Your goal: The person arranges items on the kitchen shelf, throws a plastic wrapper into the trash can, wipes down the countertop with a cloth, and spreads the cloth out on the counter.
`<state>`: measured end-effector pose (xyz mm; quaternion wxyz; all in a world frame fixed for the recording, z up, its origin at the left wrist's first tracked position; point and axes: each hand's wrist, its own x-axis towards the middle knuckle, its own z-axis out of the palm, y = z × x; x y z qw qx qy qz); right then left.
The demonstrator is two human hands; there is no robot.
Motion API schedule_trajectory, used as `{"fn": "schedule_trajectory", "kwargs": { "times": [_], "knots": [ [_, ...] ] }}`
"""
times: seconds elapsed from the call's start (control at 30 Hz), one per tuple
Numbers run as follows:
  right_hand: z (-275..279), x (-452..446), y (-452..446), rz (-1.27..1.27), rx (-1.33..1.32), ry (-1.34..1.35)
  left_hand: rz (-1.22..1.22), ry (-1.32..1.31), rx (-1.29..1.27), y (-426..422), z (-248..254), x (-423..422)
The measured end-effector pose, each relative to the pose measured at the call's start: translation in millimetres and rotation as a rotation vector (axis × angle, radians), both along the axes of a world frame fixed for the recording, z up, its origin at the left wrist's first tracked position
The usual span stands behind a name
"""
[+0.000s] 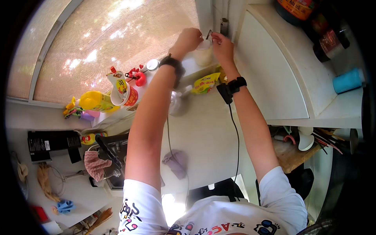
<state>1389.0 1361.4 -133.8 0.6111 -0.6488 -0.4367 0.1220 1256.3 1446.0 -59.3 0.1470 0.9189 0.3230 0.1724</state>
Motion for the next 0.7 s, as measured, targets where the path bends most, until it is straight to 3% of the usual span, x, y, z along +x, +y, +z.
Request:
{"fn": "schedule_trajectory", "kwargs": {
  "times": [0.2, 0.4, 0.6, 0.7],
  "knots": [
    [-3, -4, -4, -0.019, 0.046, 0.034, 0.022, -0.053, -0.115, 1, -9, -3],
    [11, -12, -24, -0.061, 0.138, 0.089, -0.006, -0.11, 0.112, 0, -1, -11],
    [28, -44, -90, -0.154, 0.235, 0.271, -0.007, -0.239, 0.113, -87, 92, -59],
    [24, -71, -132, -0.142, 0.228, 0.386, 0.005, -0.065, 0.158, -171, 149, -110]
  ]
}}
